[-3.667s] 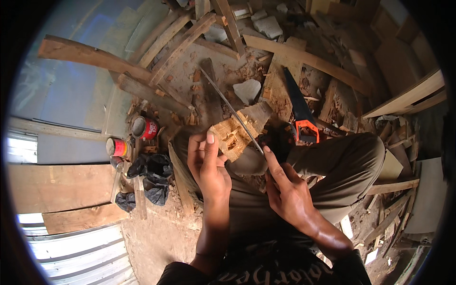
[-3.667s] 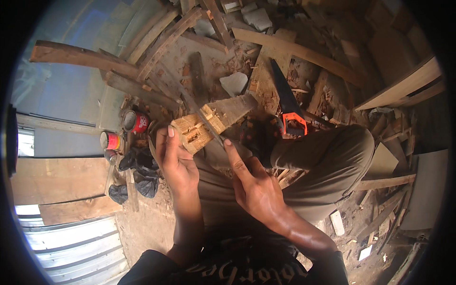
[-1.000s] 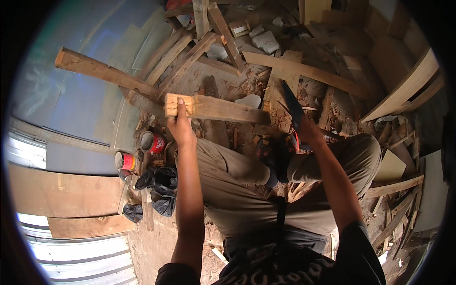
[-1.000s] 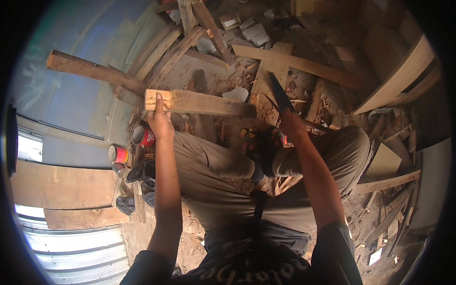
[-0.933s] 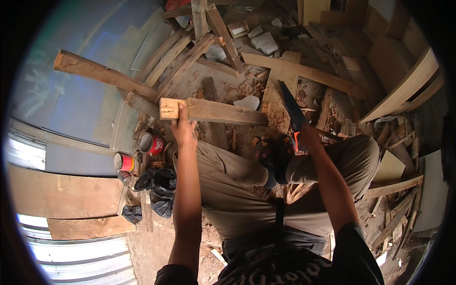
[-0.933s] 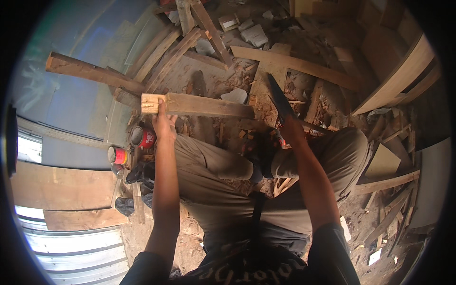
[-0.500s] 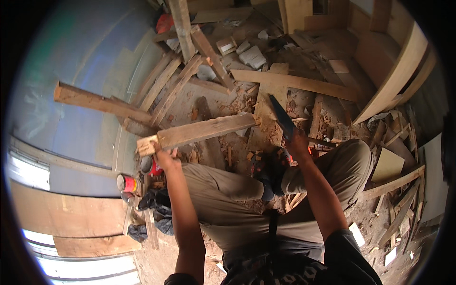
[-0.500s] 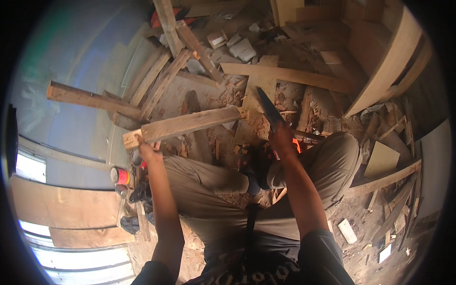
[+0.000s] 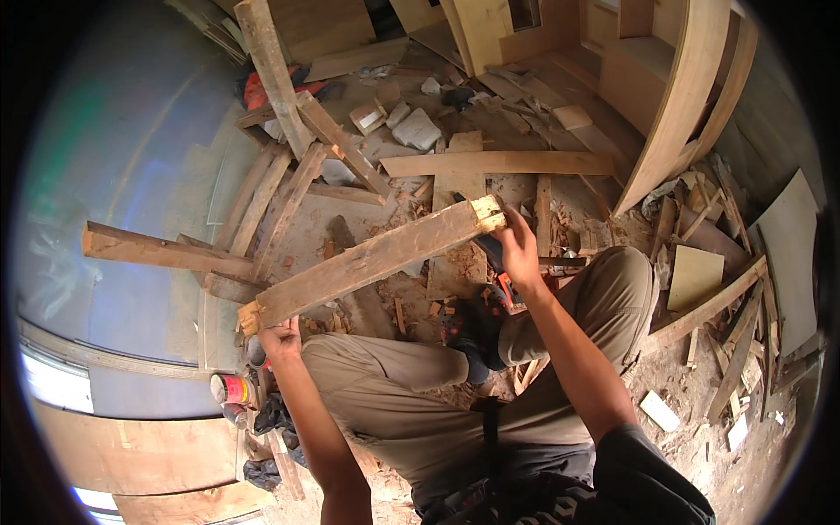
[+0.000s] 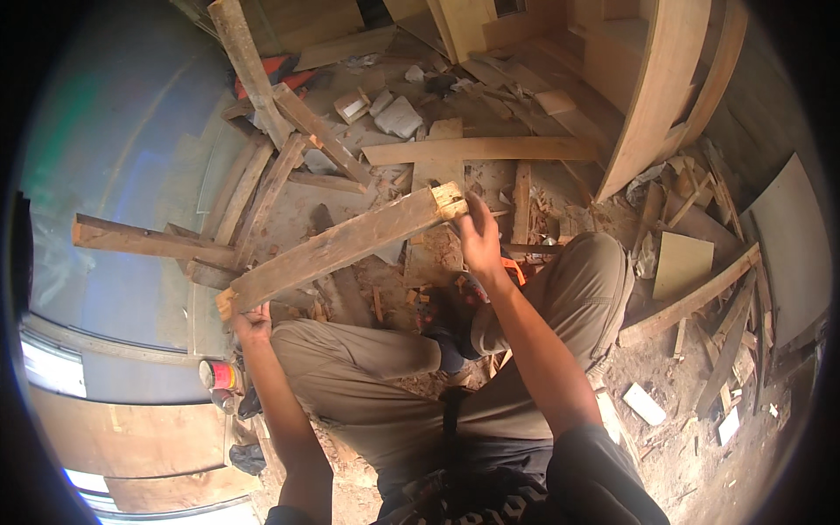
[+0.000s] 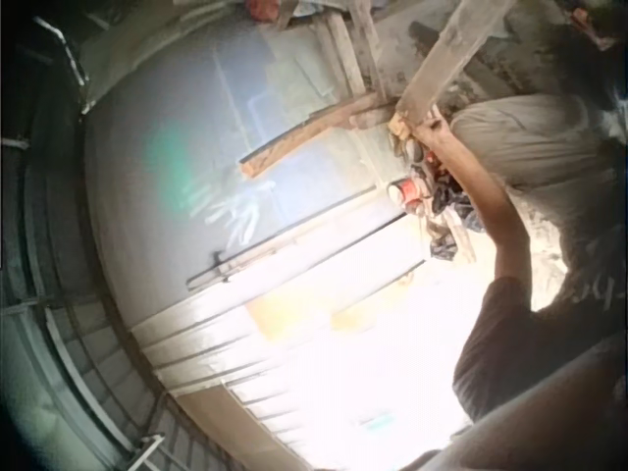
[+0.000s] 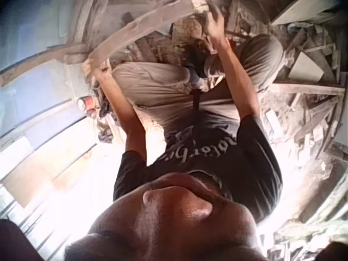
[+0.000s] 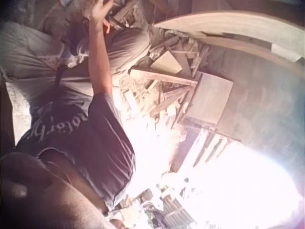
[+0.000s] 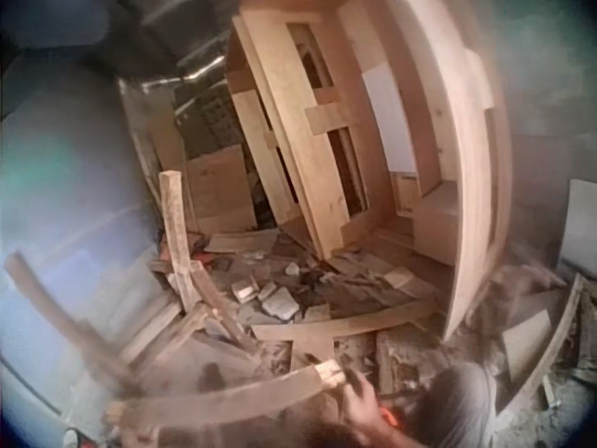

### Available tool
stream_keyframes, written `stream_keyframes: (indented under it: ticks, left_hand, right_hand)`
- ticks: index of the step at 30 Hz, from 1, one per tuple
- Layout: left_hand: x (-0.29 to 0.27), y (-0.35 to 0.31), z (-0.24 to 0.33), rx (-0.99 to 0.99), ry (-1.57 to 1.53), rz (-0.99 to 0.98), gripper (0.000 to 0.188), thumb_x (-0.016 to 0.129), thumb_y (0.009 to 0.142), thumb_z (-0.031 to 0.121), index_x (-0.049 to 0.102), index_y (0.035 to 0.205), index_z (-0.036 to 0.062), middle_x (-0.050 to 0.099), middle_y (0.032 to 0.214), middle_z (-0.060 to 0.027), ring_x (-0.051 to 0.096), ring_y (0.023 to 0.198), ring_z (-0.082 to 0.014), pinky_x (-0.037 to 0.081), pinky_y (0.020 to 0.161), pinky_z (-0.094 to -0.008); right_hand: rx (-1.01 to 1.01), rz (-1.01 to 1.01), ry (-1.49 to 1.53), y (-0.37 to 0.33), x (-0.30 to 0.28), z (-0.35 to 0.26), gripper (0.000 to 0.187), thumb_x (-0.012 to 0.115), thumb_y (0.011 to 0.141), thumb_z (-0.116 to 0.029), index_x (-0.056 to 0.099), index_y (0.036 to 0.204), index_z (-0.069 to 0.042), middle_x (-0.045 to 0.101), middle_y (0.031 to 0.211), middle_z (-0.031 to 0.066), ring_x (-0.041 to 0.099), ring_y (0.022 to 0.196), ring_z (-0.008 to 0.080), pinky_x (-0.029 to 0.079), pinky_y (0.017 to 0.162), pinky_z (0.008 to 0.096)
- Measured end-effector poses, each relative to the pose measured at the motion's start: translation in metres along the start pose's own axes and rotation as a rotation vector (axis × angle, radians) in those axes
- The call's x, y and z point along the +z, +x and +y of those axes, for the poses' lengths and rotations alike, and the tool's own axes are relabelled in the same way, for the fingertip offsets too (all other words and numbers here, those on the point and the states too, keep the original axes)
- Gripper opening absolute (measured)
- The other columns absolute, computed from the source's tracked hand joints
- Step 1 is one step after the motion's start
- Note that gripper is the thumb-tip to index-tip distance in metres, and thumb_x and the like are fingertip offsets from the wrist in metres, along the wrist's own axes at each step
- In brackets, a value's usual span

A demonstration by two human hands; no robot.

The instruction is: The person uses a chisel to carve a small wooden block, then uses a hammer to drive nails into a wooden frame. The person repeatedly hammers nails into the frame and adjusts the wood pieces.

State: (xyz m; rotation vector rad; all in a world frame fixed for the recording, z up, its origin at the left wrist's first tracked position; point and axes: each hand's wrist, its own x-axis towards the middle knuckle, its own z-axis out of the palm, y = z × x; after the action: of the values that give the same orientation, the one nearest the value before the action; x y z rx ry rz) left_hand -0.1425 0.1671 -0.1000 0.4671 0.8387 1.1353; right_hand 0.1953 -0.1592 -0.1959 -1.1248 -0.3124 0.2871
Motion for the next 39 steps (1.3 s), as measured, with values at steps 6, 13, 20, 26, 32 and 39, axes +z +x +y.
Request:
stream_keyframes:
  ticks: [6, 13, 20, 26, 32, 39]
  left_hand:
    - [-0.007, 0.008, 0.001, -0.021, -0.032, -0.086, 0.046, 0.046, 0.101, 0.045, 0.06, 0.124, 0.0079, 0.066, 0.122, -0.0086, 0.06, 0.119, -0.0234, 0.039, 0.111, -0.0508]
    - [0.015, -0.02, -0.01, -0.004, -0.079, -0.081, 0.05, 0.044, 0.102, 0.043, 0.049, 0.137, 0.0077, 0.056, 0.136, -0.0121, 0.048, 0.131, -0.0303, 0.035, 0.112, -0.053]
    - [0.034, -0.052, -0.031, 0.066, 0.225, -0.368, 0.068, 0.067, 0.092, 0.03, 0.032, 0.143, 0.001, 0.039, 0.147, -0.0129, 0.032, 0.14, -0.0335, 0.03, 0.114, -0.0571]
    - [0.063, -0.072, -0.035, 0.245, 0.348, -0.431, 0.058, 0.072, 0.087, 0.021, 0.045, 0.137, 0.0117, 0.055, 0.129, -0.006, 0.054, 0.121, -0.0245, 0.042, 0.101, -0.0552]
    - [0.097, -0.106, -0.061, 0.256, 0.489, -0.503, 0.04, 0.072, 0.088, 0.006, 0.052, 0.123, 0.0032, 0.064, 0.113, -0.0036, 0.06, 0.105, -0.0111, 0.05, 0.084, -0.0268]
    - [0.137, -0.169, -0.1, 0.266, 0.624, -0.765, 0.037, 0.074, 0.082, -0.001, 0.058, 0.116, -0.0032, 0.068, 0.112, -0.0085, 0.063, 0.105, -0.0145, 0.052, 0.09, -0.0308]
  right_hand:
    - [0.165, 0.017, 0.124, 0.001, -0.006, -0.015, 0.035, 0.059, 0.099, -0.018, 0.058, 0.128, 0.001, 0.065, 0.117, 0.0056, 0.06, 0.108, 0.0133, 0.05, 0.091, 0.0292]
    - [0.279, 0.078, 0.208, 0.001, -0.008, -0.005, 0.034, 0.063, 0.097, -0.02, 0.061, 0.128, -0.007, 0.067, 0.114, 0.0004, 0.06, 0.105, 0.0122, 0.048, 0.091, 0.0341]
    - [0.267, 0.12, 0.185, 0.02, -0.042, 0.036, 0.041, 0.053, 0.097, -0.009, 0.051, 0.137, 0.0, 0.062, 0.097, 0.0029, 0.058, 0.083, 0.0122, 0.049, 0.074, 0.026]
    - [-0.056, 0.088, -0.667, 0.017, -0.03, 0.031, 0.047, 0.047, 0.103, -0.031, 0.047, 0.136, 0.002, 0.06, 0.12, 0.0159, 0.059, 0.106, 0.0261, 0.045, 0.093, 0.0373]
    - [-0.433, -0.496, -0.696, -0.038, 0.054, -0.03, 0.087, 0.076, 0.084, -0.03, 0.027, 0.145, 0.009, 0.037, 0.145, 0.0271, 0.037, 0.137, 0.0333, 0.03, 0.113, 0.0423]
    - [-0.346, -0.502, -0.736, -0.063, 0.12, -0.052, 0.098, 0.085, 0.074, -0.03, 0.024, 0.143, 0.004, 0.055, 0.121, 0.03, 0.059, 0.11, 0.0413, 0.049, 0.094, 0.0466]
